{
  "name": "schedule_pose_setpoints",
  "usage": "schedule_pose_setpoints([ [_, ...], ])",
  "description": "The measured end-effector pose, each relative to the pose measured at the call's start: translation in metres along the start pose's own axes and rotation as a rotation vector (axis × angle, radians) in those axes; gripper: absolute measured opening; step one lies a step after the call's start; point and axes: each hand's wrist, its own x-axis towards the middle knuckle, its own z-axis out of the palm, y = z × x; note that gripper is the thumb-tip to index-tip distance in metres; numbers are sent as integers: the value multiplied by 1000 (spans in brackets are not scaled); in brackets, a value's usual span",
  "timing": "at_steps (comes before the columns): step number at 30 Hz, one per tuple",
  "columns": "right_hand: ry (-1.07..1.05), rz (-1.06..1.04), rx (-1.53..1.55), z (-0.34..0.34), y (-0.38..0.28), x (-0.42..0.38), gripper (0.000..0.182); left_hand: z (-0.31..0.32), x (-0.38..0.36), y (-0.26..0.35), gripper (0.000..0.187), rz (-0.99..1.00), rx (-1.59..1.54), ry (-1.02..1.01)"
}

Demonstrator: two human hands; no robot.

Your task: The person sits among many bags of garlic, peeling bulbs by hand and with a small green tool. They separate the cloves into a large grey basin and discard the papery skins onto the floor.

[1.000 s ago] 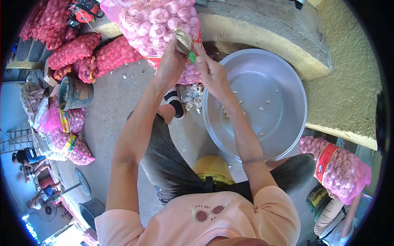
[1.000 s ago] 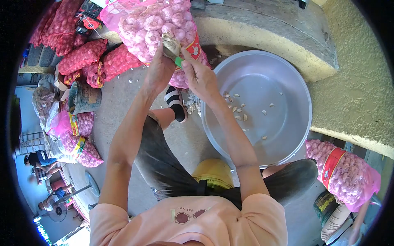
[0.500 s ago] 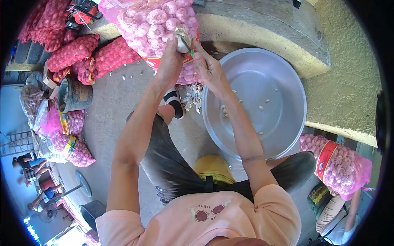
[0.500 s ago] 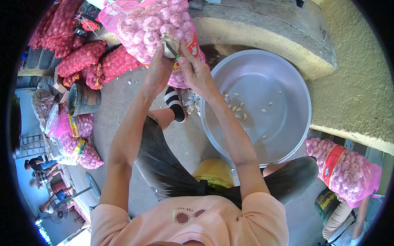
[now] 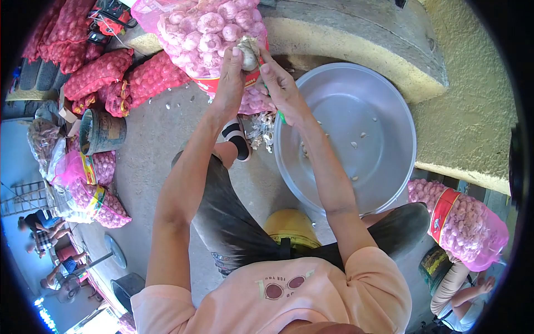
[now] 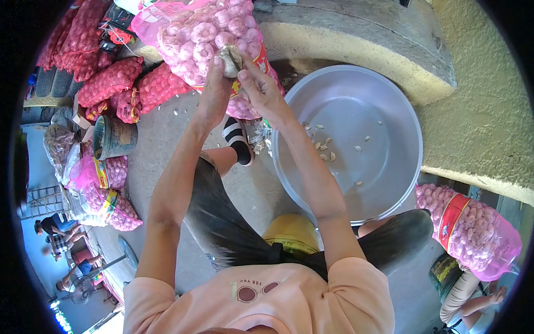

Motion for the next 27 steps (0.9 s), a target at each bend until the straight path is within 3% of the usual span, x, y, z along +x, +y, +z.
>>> schedule_pose_setpoints([
  [8,54,-43,13,-2,2,4,59,9,-4,6,48,28,44,71],
  [13,87,205,544,3,0,1,58,-1,3,-8,49,23,-1,43],
  [19,17,-22,58,6,2,-1,60,-6,4,-11,50,16,23,52],
  [24,-7,6,83,6,-3,-3,59,-3,4,-9,43,28,-24,68],
  [27,-74,60,154,-3,-5,-6,60,-7,4,-12,56,37,27,49],
])
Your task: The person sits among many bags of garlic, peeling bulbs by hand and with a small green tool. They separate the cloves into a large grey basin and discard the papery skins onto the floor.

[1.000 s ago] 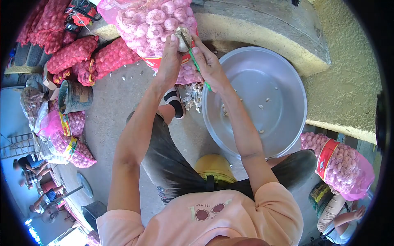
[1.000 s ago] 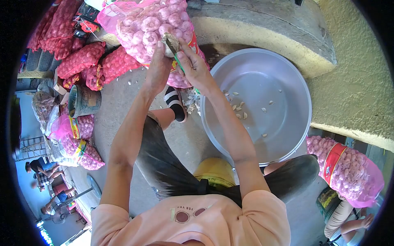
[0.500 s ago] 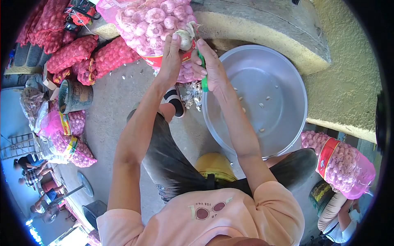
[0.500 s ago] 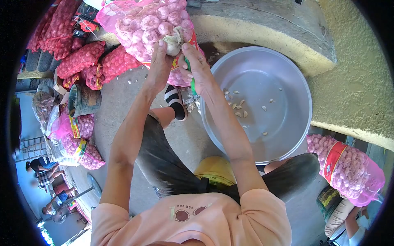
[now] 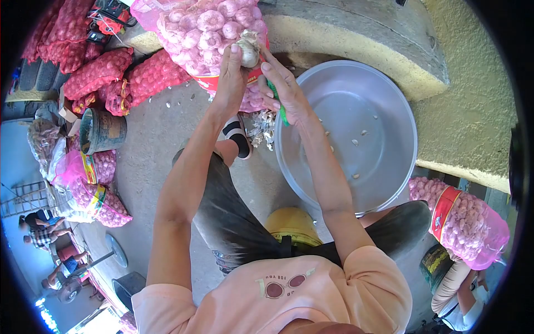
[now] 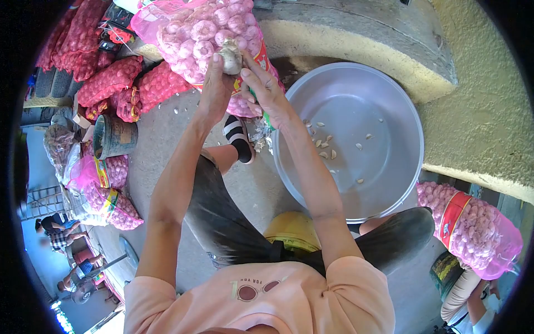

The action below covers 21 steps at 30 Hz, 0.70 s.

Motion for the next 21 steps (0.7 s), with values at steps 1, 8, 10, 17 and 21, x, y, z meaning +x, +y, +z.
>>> schedule_pose_setpoints([
  [1,-44,35,35,-2,-1,0,60,-1,1,0,56,-1,-16,-15],
  [8,12,-14,-53,-1,3,6,60,3,2,2,58,7,-33,3],
  [10,25,-26,-55,1,5,8,60,3,2,4,56,19,-20,34],
  [17,15,-54,-58,1,14,22,63,-6,3,4,48,16,32,164],
  [21,17,-169,-223,-2,20,22,59,-2,-1,7,47,62,156,158],
])
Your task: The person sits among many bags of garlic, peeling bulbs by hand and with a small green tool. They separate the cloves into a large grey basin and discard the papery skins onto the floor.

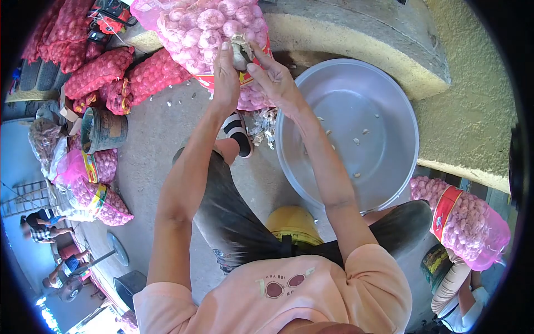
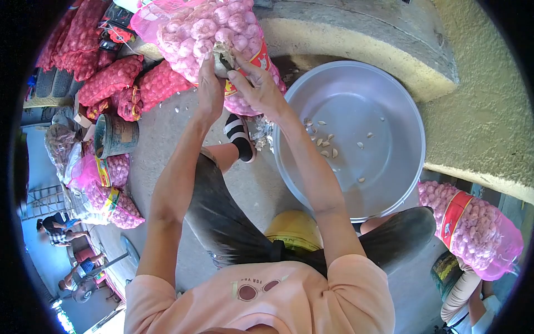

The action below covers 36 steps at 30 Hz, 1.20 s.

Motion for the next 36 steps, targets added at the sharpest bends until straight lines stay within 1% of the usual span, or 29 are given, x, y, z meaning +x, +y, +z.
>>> schedule_pose_setpoints([
  [1,-9,61,58,-1,-3,-2,58,0,2,-4,47,-15,-33,7],
  [2,-7,62,56,-4,-4,-3,58,0,3,-7,47,-32,-64,12],
  [4,-64,-58,-15,-8,-6,0,57,-5,5,-11,48,-8,-40,-5],
  [5,-66,-61,-13,-11,-6,1,57,-7,6,-13,48,15,-15,-21],
  [6,-84,-59,-91,-16,-6,2,55,-6,4,-9,48,14,-12,-22],
  [7,-101,-58,-170,-20,-5,2,54,-6,3,-5,49,-54,-11,-46],
  [8,-101,-60,-169,-22,-4,4,54,-6,3,-1,49,-121,-11,-69],
  [10,-118,-175,-242,-26,-3,4,50,-3,4,2,50,-149,-52,-82],
  [11,-118,-173,-243,-27,1,6,50,-2,3,3,50,-176,-93,-94],
  [13,-92,-393,-254,-25,10,12,50,2,2,9,50,-192,-88,-83],
  [14,-91,-391,-254,-25,15,9,50,3,1,11,49,-212,-80,-75],
  [15,-46,-260,-201,-21,14,4,50,4,1,9,49,-212,-79,-75],
  [16,-1,-128,-147,-17,14,0,50,4,1,5,49,-146,-68,-55],
  [17,-1,-129,-147,-10,16,-1,50,4,1,2,49,-79,-58,-34],
  [19,141,-112,29,9,17,0,49,-3,6,-6,49,-63,-24,-3],
  [20,142,-114,30,15,17,1,49,-6,8,-10,50,-45,10,27],
  [21,166,-67,113,20,14,1,48,-5,7,-6,50,-44,11,27],
  [22,189,-18,197,26,11,1,47,-3,7,-3,49,-2,24,42],
  [23,188,-19,198,31,8,0,47,-3,6,1,49,41,36,57],
  [24,230,35,302,39,-2,-2,47,-4,7,3,49,42,37,58],
  [25,271,91,407,44,-7,-3,46,-7,7,5,48,-16,3,31],
  [26,270,94,409,41,-6,-5,46,-10,7,7,48,-75,-31,5],
  [28,64,135,703,30,2,-7,43,-14,9,9,47,-93,-8,-2],
  [29,63,135,706,27,8,-1,43,-16,10,11,47,-112,13,-13],
  [30,149,-105,264,23,11,7,42,-17,11,12,47,-111,12,-13],
  [31,231,-335,-186,19,13,10,40,-17,10,12,46,-165,-14,-45],
  [32,233,-333,-191,10,14,6,40,-16,10,11,46,-218,-41,-77],
  [34,96,-272,-394,-5,-3,0,38,-7,6,15,46,-264,-90,-67],
  [36,93,-293,-389,-9,-1,0,40,-3,5,13,46,-310,-137,-55],
])
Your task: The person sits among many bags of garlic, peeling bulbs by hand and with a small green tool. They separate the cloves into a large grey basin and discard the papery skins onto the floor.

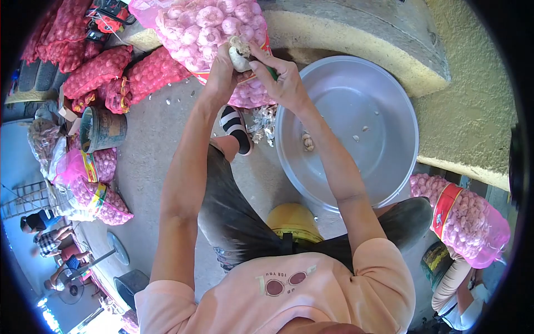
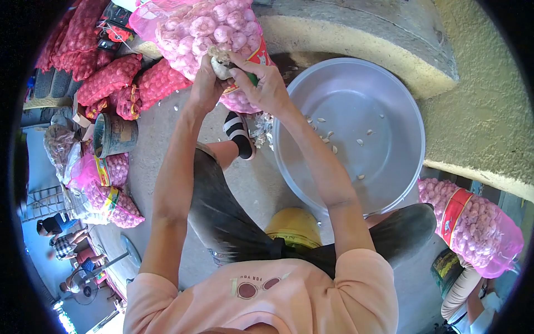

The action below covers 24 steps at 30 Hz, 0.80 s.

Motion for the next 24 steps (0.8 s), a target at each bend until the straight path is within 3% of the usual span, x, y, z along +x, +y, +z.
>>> schedule_pose_setpoints([
  [6,16,87,197,10,4,-1,48,0,2,3,49,-73,-51,-49],
  [11,-49,179,307,10,-2,3,52,-2,6,-5,54,4,-18,-4],
  [15,24,146,229,14,11,7,47,-1,7,-10,52,88,-29,-60],
  [17,57,143,246,17,13,8,46,-2,9,-16,48,217,193,10],
  [19,106,268,308,19,9,8,44,0,7,-13,46,230,225,44],
  [23,128,204,253,21,12,11,44,2,0,-5,45,203,208,62],
  [24,131,270,394,21,4,11,43,2,1,-6,45,206,209,63],
])
